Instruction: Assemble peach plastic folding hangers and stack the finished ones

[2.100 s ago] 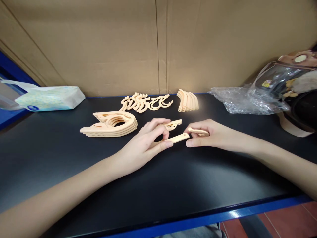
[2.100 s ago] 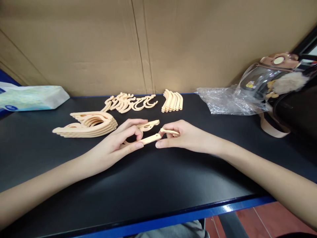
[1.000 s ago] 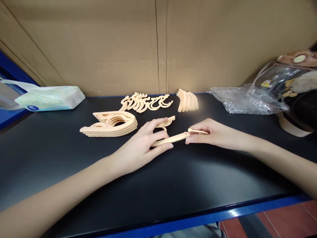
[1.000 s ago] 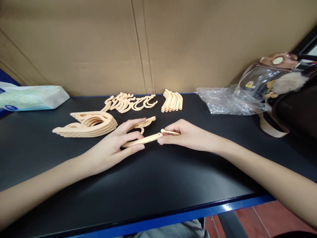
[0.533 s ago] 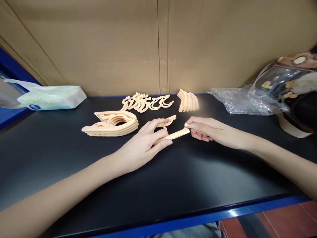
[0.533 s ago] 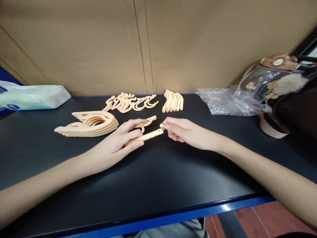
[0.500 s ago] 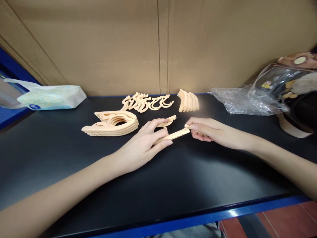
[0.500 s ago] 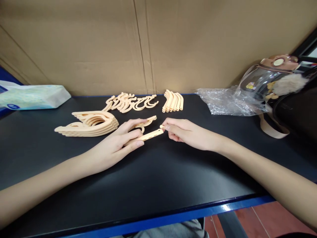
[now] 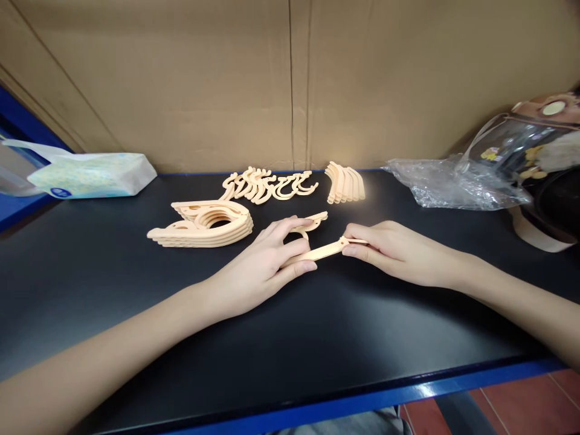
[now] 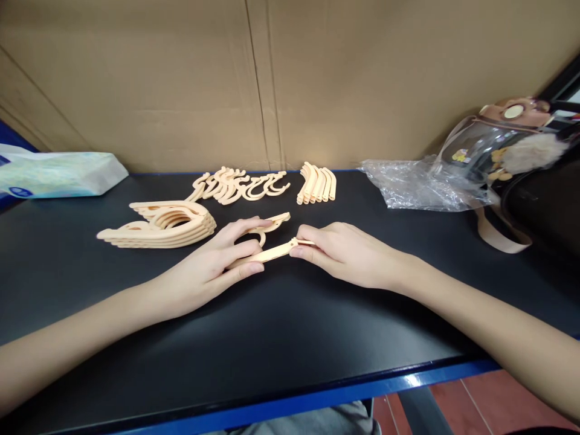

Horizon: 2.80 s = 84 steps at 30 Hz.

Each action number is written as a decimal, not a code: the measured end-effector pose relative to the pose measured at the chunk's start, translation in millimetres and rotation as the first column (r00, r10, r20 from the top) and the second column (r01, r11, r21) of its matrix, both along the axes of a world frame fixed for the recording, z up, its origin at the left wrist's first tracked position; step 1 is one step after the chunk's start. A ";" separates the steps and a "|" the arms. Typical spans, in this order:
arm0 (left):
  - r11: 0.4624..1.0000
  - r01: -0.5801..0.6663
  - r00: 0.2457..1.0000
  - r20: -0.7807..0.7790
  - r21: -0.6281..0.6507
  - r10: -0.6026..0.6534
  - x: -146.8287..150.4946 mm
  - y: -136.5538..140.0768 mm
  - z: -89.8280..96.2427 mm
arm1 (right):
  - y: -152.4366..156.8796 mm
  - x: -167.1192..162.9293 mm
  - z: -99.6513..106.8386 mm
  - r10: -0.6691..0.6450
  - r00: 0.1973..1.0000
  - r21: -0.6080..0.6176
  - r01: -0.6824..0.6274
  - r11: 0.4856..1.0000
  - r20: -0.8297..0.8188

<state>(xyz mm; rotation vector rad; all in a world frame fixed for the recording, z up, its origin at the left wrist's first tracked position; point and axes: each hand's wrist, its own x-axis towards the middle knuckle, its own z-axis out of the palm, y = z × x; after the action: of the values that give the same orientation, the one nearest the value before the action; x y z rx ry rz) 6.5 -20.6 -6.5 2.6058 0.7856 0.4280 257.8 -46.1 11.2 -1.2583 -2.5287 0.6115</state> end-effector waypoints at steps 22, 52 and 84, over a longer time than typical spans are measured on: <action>0.999 0.038 0.999 0.012 -0.030 -0.038 -0.7 2.8 1.8 | -1.6 0.7 -6.4 -0.038 0.927 0.374 -0.113 0.920 0.374; 0.998 0.061 0.998 0.011 0.008 -0.061 -1.4 4.3 -0.5 | -0.2 0.7 -1.8 -0.022 0.988 -0.199 -0.009 0.980 -0.155; 0.997 0.068 0.997 0.037 -0.020 -0.067 -1.4 7.0 1.1 | -1.4 3.7 -1.6 0.017 0.999 -0.109 -0.022 0.994 -0.047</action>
<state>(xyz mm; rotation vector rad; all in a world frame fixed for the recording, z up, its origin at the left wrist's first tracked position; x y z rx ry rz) 5.1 -13.6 -5.4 2.5887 0.6845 0.4437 261.5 -47.5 9.6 -1.2420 -2.5027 0.7847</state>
